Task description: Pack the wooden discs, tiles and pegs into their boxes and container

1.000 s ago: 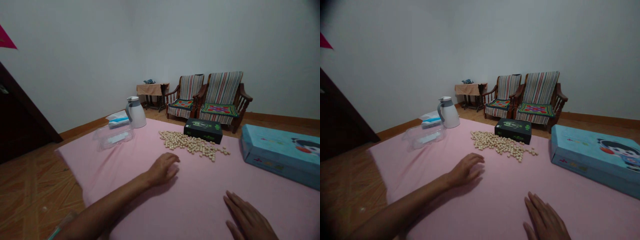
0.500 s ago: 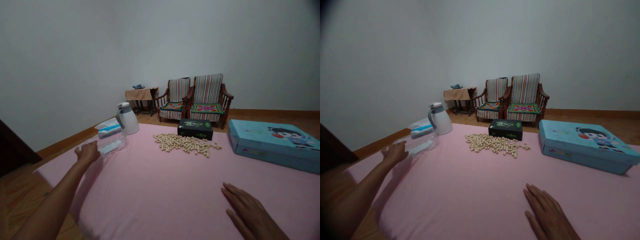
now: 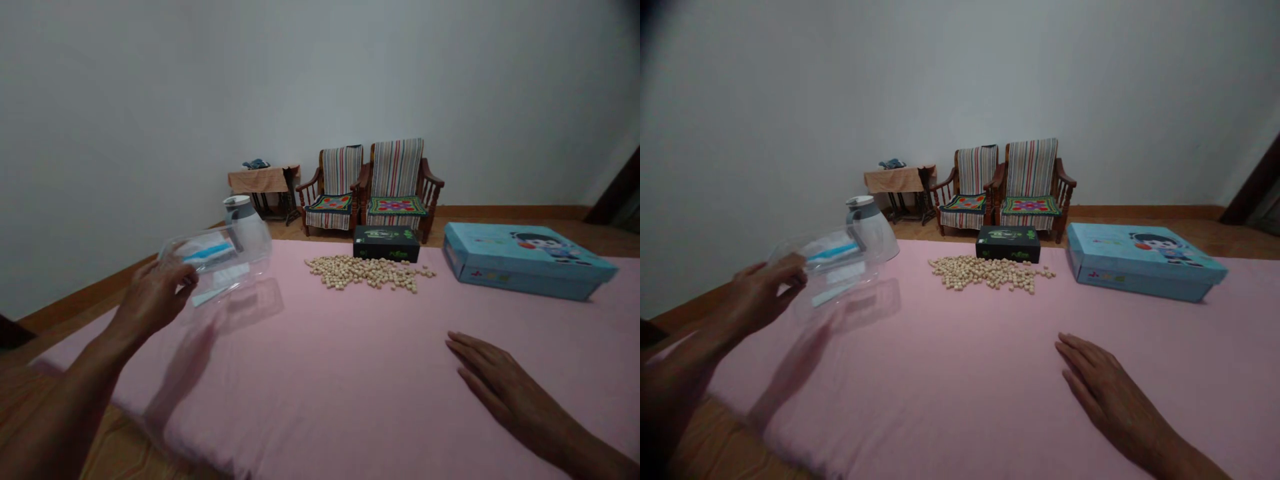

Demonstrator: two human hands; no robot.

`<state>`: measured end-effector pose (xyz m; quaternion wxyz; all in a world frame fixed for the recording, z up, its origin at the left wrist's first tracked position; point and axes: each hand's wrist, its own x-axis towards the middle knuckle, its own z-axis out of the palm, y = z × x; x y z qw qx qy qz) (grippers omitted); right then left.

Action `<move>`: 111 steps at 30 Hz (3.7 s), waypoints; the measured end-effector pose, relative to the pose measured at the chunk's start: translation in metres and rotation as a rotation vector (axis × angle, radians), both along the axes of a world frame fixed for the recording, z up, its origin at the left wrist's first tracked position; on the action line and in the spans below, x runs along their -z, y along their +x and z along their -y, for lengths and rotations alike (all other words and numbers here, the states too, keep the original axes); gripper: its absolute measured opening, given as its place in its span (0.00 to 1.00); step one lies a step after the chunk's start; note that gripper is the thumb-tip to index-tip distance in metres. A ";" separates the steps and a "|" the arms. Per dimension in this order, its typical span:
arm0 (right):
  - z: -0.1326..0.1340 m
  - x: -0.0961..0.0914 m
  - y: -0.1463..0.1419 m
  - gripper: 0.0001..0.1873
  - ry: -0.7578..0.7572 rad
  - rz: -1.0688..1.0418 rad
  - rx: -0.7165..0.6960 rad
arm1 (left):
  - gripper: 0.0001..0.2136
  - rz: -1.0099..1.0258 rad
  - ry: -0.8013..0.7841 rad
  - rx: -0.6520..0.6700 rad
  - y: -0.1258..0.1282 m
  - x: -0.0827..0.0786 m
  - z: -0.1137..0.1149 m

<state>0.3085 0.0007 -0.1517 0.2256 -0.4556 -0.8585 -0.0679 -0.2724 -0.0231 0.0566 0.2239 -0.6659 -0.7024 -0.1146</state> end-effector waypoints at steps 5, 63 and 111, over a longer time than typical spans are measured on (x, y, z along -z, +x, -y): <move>0.000 -0.003 -0.001 0.24 -0.023 -0.008 0.030 | 0.06 -0.002 -0.010 0.338 0.056 0.012 0.006; -0.273 -0.069 -0.289 0.20 -0.222 0.078 -0.019 | 0.19 0.453 -0.123 -0.125 0.170 0.162 -0.274; -0.231 -0.048 -0.066 0.19 -0.327 -0.223 0.608 | 0.19 0.501 -0.220 -0.029 0.194 0.156 -0.253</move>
